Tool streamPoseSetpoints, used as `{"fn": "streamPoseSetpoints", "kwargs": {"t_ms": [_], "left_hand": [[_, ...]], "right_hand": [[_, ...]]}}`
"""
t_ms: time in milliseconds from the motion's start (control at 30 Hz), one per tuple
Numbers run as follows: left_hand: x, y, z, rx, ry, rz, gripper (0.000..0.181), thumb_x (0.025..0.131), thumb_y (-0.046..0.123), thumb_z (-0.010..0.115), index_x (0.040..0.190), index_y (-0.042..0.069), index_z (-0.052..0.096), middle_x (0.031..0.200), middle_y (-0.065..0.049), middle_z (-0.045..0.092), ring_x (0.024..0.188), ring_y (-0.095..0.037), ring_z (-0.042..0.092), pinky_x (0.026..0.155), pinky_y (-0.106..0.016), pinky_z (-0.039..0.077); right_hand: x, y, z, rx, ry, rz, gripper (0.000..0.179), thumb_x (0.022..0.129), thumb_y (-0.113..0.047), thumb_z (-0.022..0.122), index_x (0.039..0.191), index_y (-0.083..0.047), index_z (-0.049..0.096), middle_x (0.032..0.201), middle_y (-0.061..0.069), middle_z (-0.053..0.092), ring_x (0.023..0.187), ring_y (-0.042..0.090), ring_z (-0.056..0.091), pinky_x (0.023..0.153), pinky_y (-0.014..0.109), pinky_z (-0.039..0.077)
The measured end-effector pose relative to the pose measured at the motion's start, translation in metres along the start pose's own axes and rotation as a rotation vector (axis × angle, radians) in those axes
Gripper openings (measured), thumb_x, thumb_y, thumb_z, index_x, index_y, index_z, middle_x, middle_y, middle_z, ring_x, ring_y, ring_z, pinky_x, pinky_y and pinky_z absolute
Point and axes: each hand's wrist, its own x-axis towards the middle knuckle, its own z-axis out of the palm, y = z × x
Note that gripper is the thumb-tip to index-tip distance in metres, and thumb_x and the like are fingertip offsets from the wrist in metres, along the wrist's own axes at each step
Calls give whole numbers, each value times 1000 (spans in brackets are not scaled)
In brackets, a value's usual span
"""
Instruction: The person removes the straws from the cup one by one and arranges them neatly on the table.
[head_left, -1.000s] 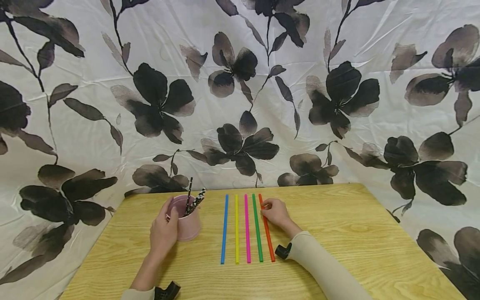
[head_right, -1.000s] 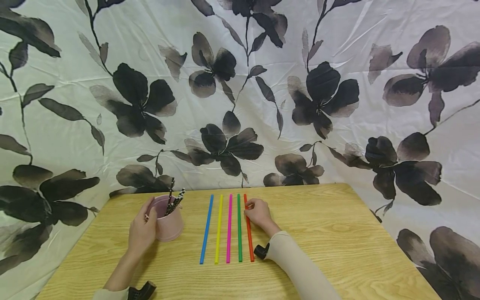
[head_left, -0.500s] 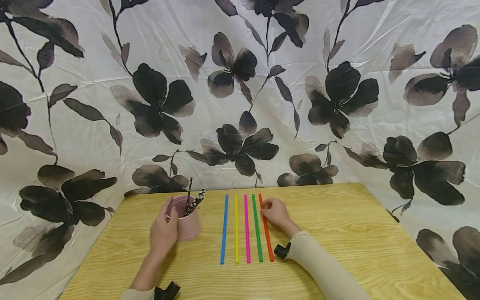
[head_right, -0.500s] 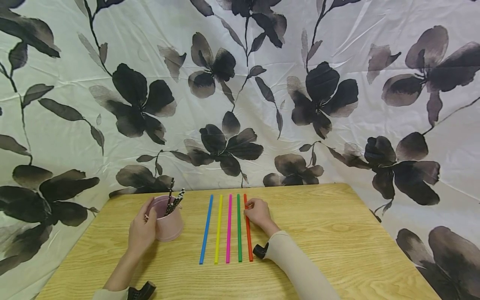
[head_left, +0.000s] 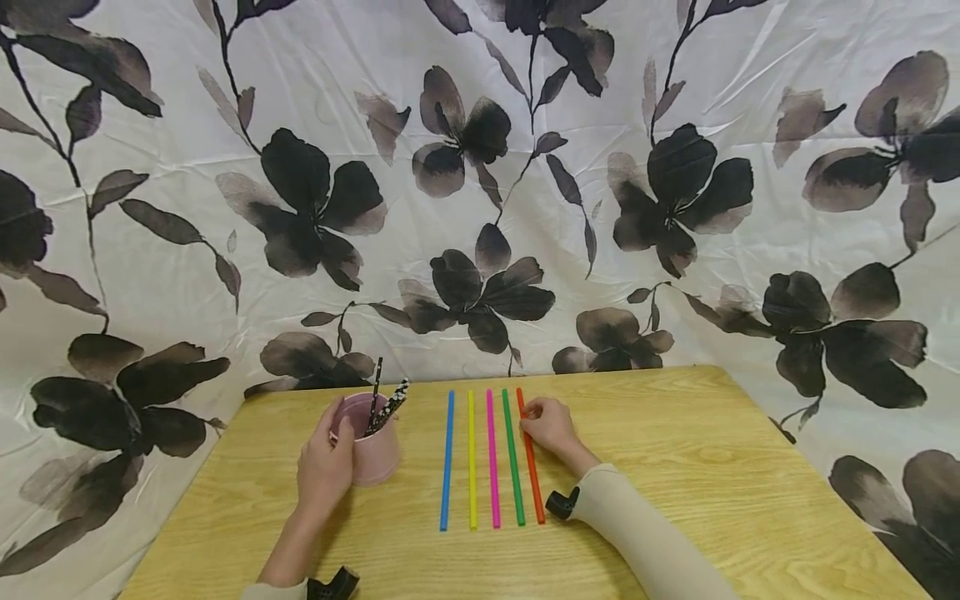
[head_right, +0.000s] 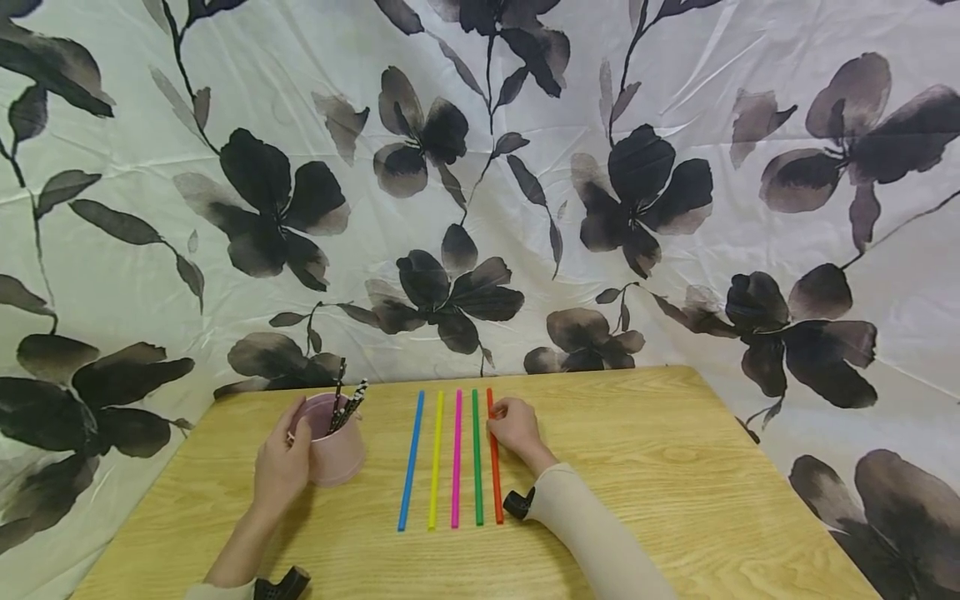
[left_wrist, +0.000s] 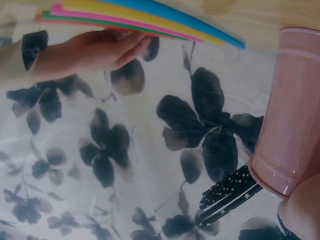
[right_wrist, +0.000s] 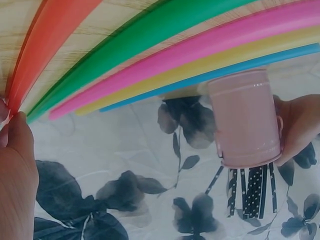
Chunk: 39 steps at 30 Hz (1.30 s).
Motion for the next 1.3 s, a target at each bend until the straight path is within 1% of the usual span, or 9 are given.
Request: {"fn": "streamPoseSetpoints", "kwargs": {"t_ms": [67, 267, 500, 700, 800, 933, 1067, 1167, 1300], "left_hand": [[0, 0, 0, 4, -9, -6, 44, 91, 42, 34, 132, 27, 41, 90, -8, 59, 67, -23, 48, 55, -35, 33], [0, -1, 1, 13, -1, 3, 44, 92, 41, 35, 132, 25, 42, 91, -10, 59, 68, -24, 49, 55, -36, 33], [1, 0, 1, 12, -17, -16, 45, 91, 44, 33, 133, 29, 40, 88, -8, 59, 68, -22, 48, 56, -35, 33], [0, 0, 1, 15, -23, -28, 45, 91, 43, 32, 133, 27, 40, 94, -10, 59, 70, -24, 49, 57, -37, 34], [-1, -1, 1, 20, -28, -33, 45, 91, 43, 32, 133, 29, 39, 99, -9, 59, 72, -24, 50, 59, -38, 34], [-3, -1, 1, 29, -31, -46, 43, 91, 42, 33, 133, 33, 38, 98, -8, 59, 72, -24, 49, 59, -38, 34], [-1, -1, 1, 23, -21, -34, 44, 92, 42, 33, 133, 31, 38, 97, -9, 59, 71, -24, 49, 59, -38, 34], [0, 0, 1, 19, -15, -22, 44, 92, 42, 33, 133, 28, 40, 98, -10, 59, 72, -25, 49, 60, -39, 35], [0, 1, 1, 23, -15, -29, 44, 92, 41, 33, 133, 28, 40, 97, -10, 59, 71, -25, 50, 59, -38, 35]], "right_hand": [[0, 1, 0, 6, 7, 3, 14, 71, -11, 69, 84, -5, 66, 69, -2, 57, 64, 12, 52, 60, 29, 43], [-1, 0, 1, 30, 17, -16, 14, 72, -11, 70, 83, -4, 66, 69, 0, 58, 65, 12, 53, 60, 29, 44], [-3, 1, 0, 28, 32, -24, 12, 74, -12, 69, 83, -5, 67, 69, -1, 58, 64, 13, 52, 60, 29, 43], [-4, 0, -2, 67, 55, 10, 14, 75, -13, 68, 86, -4, 67, 70, -1, 58, 64, 13, 53, 60, 29, 44], [-6, -4, -2, 103, 83, 24, 14, 75, -12, 67, 87, -4, 66, 70, 0, 58, 63, 12, 53, 59, 28, 44], [-12, -27, -5, 162, 96, -9, 11, 77, -12, 66, 86, -5, 66, 70, 0, 57, 61, 13, 52, 53, 27, 44], [-19, -61, -5, 204, 67, -120, 9, 78, -14, 65, 85, -9, 67, 72, -1, 58, 62, 13, 53, 54, 27, 44], [-26, -84, -1, 232, 5, -194, 12, 79, -17, 65, 89, -11, 66, 75, -2, 59, 62, 12, 53, 55, 26, 44], [-36, -112, 8, 305, -93, -233, 17, 80, -21, 64, 96, -14, 65, 79, -2, 59, 57, 12, 52, 51, 26, 44]]}}
